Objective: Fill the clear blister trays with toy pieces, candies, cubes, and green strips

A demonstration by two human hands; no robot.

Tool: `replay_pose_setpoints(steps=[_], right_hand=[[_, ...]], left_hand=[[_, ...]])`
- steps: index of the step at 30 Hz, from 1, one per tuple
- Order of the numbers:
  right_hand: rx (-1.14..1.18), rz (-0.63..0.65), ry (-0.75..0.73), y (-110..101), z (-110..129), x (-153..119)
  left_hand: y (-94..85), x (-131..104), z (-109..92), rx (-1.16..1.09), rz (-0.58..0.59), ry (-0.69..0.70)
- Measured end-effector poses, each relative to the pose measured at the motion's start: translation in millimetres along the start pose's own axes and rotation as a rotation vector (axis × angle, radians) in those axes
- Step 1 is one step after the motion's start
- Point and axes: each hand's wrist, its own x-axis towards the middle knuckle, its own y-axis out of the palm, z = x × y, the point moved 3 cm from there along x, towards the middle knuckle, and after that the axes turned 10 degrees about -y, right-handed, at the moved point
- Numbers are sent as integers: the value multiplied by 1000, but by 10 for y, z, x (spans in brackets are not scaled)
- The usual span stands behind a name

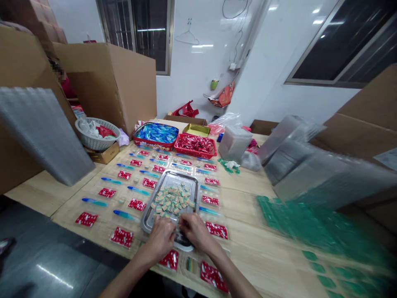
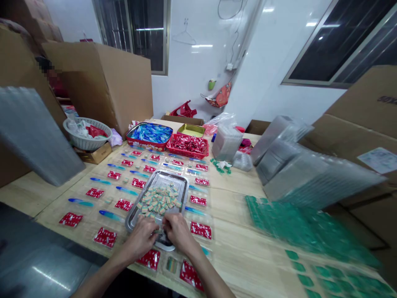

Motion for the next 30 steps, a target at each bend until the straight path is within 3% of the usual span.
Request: replay_pose_setpoints(steps=[9,17,23,30], right_hand=[[116,-39,-75,8,97,-53],[105,29,-96,-103,257,-42],[63,8,-89,-46,201,-32],[-21,-38,-228,2,176,-71]], left_hand=[[9,33,-26,-82,7,-103],[12,53,-5,-97,45,-77],[40,74,12,-91,50,-52],[106,103,51,-59,55,-64]])
